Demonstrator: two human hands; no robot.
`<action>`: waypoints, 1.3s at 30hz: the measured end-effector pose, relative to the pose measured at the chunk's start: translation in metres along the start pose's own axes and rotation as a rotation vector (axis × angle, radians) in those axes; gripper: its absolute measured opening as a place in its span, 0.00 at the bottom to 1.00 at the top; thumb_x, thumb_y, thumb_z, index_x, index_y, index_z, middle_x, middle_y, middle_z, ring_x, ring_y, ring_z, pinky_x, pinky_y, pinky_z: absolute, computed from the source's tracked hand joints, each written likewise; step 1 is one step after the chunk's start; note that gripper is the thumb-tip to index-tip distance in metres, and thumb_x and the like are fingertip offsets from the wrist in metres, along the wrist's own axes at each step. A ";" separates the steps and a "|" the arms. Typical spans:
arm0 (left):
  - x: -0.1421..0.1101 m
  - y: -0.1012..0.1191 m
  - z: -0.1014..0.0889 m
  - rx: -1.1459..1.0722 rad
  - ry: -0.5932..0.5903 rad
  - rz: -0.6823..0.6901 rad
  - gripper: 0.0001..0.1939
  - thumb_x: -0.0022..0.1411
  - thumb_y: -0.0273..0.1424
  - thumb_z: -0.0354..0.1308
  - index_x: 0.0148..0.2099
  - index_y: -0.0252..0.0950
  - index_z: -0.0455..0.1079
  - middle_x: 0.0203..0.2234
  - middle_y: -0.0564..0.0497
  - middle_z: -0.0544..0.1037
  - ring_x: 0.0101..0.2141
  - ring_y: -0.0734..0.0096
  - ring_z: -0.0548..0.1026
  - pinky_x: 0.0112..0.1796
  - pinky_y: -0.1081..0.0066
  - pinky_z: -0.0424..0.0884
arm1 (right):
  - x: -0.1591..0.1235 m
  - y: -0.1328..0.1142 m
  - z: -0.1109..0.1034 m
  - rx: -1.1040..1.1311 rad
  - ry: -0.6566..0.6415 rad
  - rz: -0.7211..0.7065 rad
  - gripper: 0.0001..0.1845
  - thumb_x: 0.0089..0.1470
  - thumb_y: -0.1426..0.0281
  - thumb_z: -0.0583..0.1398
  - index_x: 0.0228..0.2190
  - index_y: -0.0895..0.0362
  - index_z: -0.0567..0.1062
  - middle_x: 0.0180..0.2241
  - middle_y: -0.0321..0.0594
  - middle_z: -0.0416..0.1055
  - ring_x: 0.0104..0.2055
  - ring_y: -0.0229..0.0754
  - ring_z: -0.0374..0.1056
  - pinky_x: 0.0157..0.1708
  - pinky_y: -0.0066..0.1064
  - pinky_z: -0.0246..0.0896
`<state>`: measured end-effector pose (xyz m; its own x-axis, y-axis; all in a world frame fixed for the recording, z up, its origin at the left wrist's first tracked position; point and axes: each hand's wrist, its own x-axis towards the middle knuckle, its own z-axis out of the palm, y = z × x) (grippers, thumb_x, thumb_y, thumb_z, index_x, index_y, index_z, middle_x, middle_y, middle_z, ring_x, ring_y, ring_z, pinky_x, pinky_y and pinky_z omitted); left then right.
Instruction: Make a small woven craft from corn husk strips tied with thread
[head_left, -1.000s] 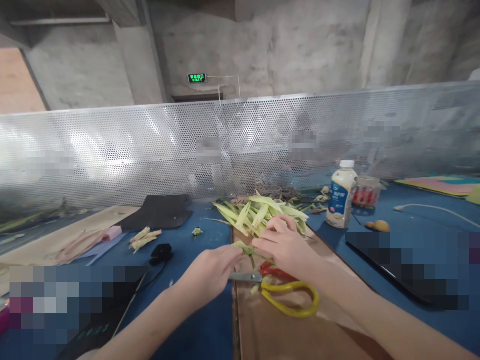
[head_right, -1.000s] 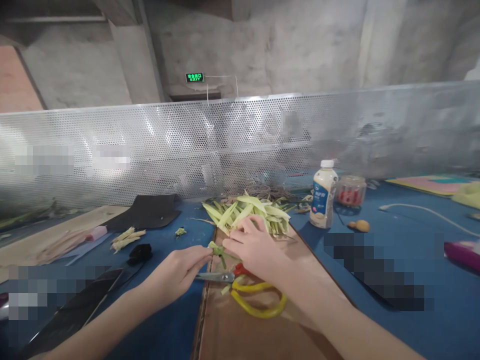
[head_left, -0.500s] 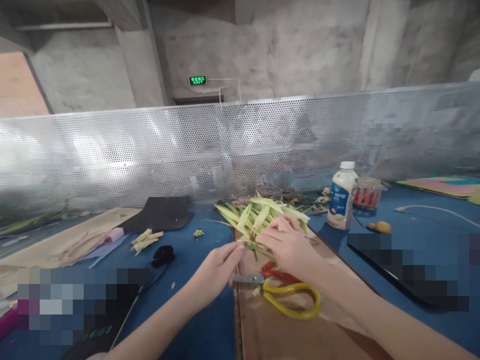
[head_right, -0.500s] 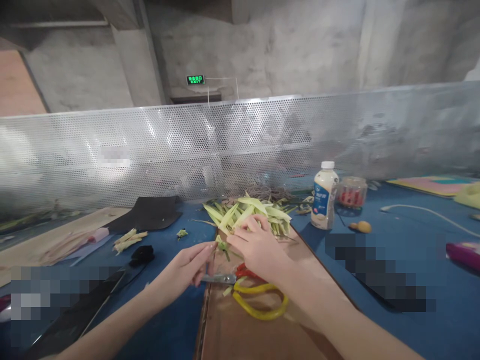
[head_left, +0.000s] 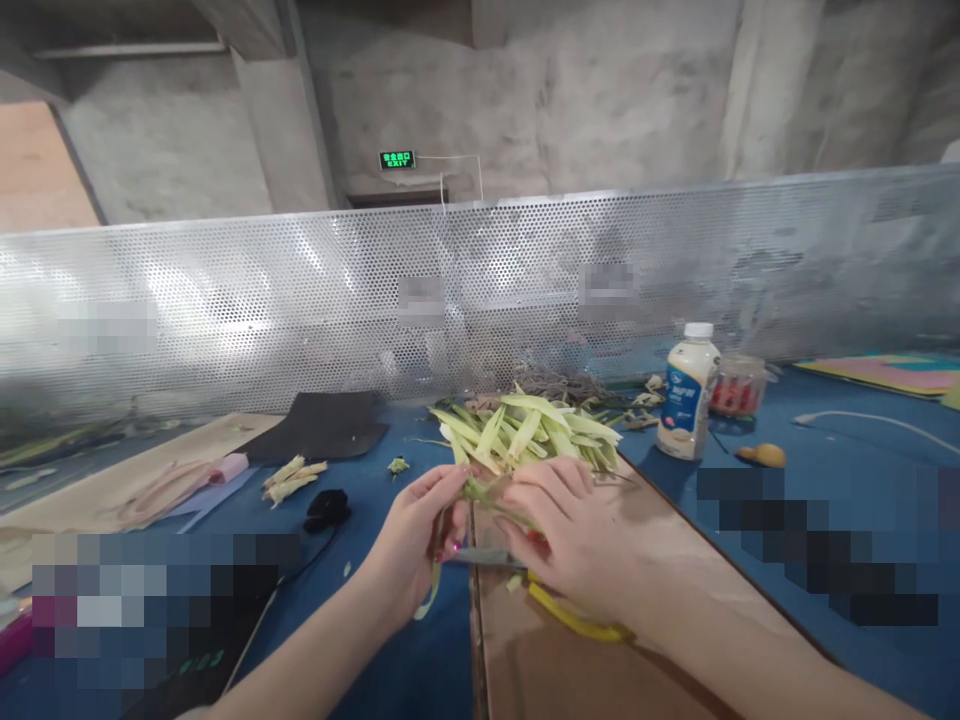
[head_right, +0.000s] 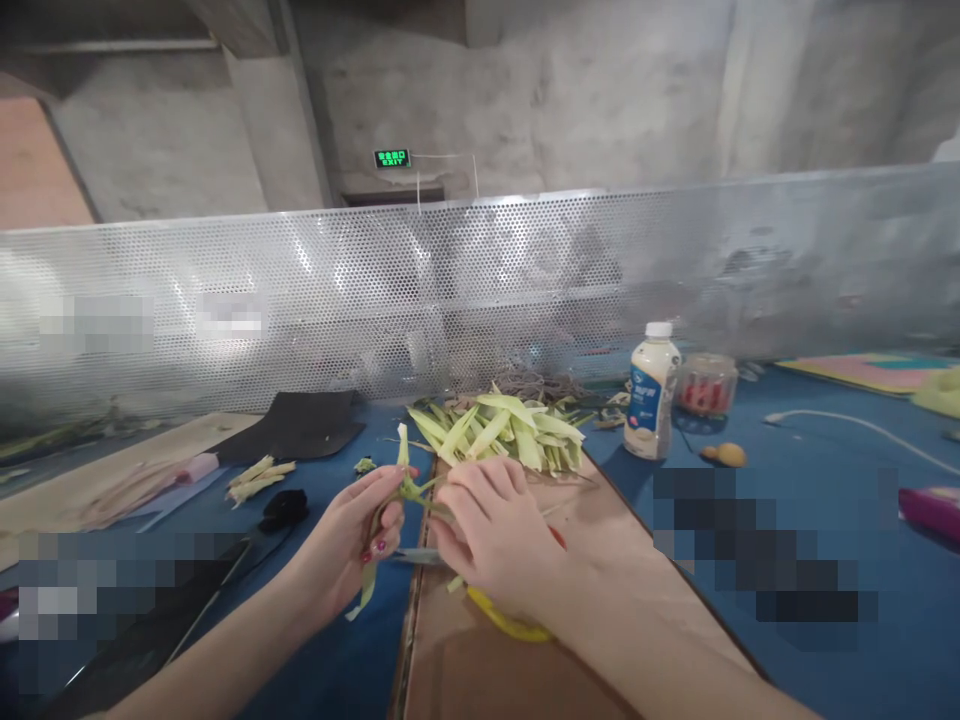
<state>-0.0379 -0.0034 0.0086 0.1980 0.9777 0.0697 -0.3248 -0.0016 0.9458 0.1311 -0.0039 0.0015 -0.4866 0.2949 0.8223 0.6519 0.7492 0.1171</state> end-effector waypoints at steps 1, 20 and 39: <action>0.000 0.000 0.000 -0.017 -0.008 0.001 0.10 0.55 0.36 0.55 0.34 0.34 0.64 0.12 0.61 0.61 0.11 0.88 0.55 0.13 0.83 0.47 | 0.000 0.000 0.003 -0.035 -0.004 0.018 0.07 0.53 0.70 0.54 0.30 0.60 0.70 0.32 0.43 0.67 0.35 0.44 0.55 0.36 0.37 0.50; 0.001 0.006 -0.005 0.279 0.007 0.242 0.12 0.58 0.37 0.51 0.28 0.36 0.57 0.09 0.65 0.51 0.11 0.86 0.46 0.14 0.79 0.42 | 0.005 -0.009 -0.012 -0.003 -0.124 -0.074 0.13 0.52 0.75 0.49 0.19 0.60 0.66 0.21 0.38 0.61 0.30 0.39 0.51 0.34 0.35 0.45; 0.003 0.016 -0.013 0.298 -0.096 0.235 0.12 0.60 0.37 0.48 0.28 0.36 0.56 0.09 0.64 0.52 0.11 0.86 0.46 0.15 0.79 0.43 | 0.004 -0.003 -0.015 0.109 -0.161 -0.042 0.11 0.53 0.74 0.49 0.21 0.59 0.66 0.24 0.37 0.62 0.31 0.39 0.53 0.37 0.36 0.48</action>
<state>-0.0542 0.0024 0.0196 0.2402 0.9196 0.3109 -0.0911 -0.2975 0.9504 0.1364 -0.0137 0.0131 -0.6048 0.3463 0.7172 0.5665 0.8200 0.0818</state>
